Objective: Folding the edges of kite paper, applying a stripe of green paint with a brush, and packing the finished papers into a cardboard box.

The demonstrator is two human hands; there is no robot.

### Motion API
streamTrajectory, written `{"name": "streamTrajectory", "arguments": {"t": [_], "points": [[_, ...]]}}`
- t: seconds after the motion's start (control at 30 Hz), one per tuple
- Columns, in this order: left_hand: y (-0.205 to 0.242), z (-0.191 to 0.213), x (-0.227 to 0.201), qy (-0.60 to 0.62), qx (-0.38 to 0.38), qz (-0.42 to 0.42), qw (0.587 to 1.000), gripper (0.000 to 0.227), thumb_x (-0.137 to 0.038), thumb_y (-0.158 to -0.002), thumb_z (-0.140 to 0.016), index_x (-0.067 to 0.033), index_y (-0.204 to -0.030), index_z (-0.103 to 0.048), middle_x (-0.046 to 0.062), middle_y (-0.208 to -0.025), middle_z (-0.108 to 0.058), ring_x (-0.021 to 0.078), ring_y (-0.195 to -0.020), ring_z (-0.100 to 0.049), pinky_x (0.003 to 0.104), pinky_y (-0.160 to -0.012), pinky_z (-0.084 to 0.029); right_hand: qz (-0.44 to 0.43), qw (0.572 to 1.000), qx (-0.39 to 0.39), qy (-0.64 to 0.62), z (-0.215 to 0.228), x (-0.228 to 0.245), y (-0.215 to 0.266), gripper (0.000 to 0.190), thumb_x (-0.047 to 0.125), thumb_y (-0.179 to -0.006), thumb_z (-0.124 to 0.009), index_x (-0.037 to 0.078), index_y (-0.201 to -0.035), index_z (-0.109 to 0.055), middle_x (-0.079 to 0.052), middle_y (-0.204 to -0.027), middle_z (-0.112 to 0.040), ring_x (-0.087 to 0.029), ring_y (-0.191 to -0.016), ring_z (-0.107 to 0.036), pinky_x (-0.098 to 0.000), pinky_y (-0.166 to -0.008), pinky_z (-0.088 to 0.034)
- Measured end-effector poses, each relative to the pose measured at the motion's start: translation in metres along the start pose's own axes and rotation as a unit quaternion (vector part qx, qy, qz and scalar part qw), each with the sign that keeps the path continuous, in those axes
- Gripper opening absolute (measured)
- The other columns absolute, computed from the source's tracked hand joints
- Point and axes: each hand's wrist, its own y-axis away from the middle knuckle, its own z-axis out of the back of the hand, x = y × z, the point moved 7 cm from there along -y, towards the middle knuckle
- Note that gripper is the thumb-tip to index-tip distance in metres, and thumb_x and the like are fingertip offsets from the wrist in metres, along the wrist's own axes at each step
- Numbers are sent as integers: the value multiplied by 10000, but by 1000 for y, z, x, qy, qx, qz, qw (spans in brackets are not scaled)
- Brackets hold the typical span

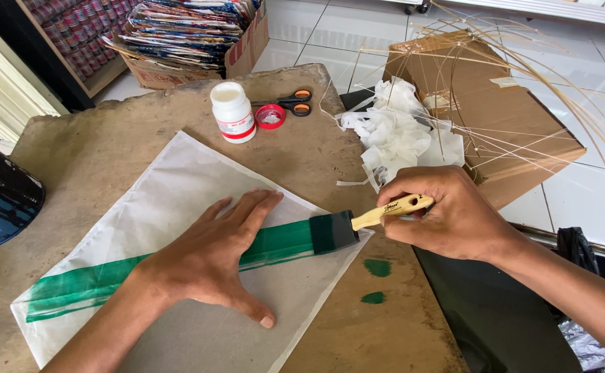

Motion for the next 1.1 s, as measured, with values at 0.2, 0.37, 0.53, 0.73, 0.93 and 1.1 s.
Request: {"name": "streamTrajectory", "arguments": {"t": [0.2,0.37,0.53,0.73,0.93,1.1], "points": [[-2,6,-10,-13,1,26,1000,1550,-635,-492,-1057,-119,-1618,-124,128,-1640,-219,297,-1497,-245,502,-1194,-121,3,1000,-3,-15,-1,1,1,121,127,-773,-790,126,-890,-821,13,-787,-800,-80,-707,-713,-253,-635,-578],[-17,6,-27,-20,-33,1,999,1393,-665,-595,-947,-83,-1606,-184,175,-1599,-300,332,-1462,-301,503,-1144,-224,17,1000,-8,-12,-1,4,1,105,126,-769,-778,118,-868,-811,17,-773,-785,-73,-689,-690,-248,-615,-552],[-29,2,-39,-21,-55,-44,997,1307,-664,-603,-900,-77,-1569,-243,158,-1516,-412,348,-1415,-366,517,-1101,-285,20,1000,-7,-16,0,6,2,123,135,-766,-778,109,-882,-809,3,-805,-802,-82,-716,-730,-248,-644,-586],[-31,1,-38,-15,-38,-22,999,1304,-642,-585,-941,-101,-1552,-254,88,-1533,-404,306,-1433,-355,502,-1105,-290,19,1000,-12,-11,3,9,3,95,131,-752,-757,111,-830,-807,20,-729,-767,-60,-646,-659,-241,-546,-514],[-33,0,-38,-19,-40,-21,999,1352,-642,-576,-955,-79,-1571,-233,97,-1551,-385,318,-1460,-314,493,-1130,-259,4,1000,-18,-1,9,3,9,77,131,-745,-783,122,-821,-796,20,-760,-756,-70,-670,-651,-259,-588,-503],[-33,2,-41,-19,-26,-13,999,1302,-609,-577,-971,-161,-1574,-264,65,-1569,-348,291,-1466,-291,498,-1119,-256,9,1000,-21,-1,10,5,8,97,130,-743,-795,115,-837,-811,11,-760,-781,-71,-661,-679,-245,-574,-528]]}}
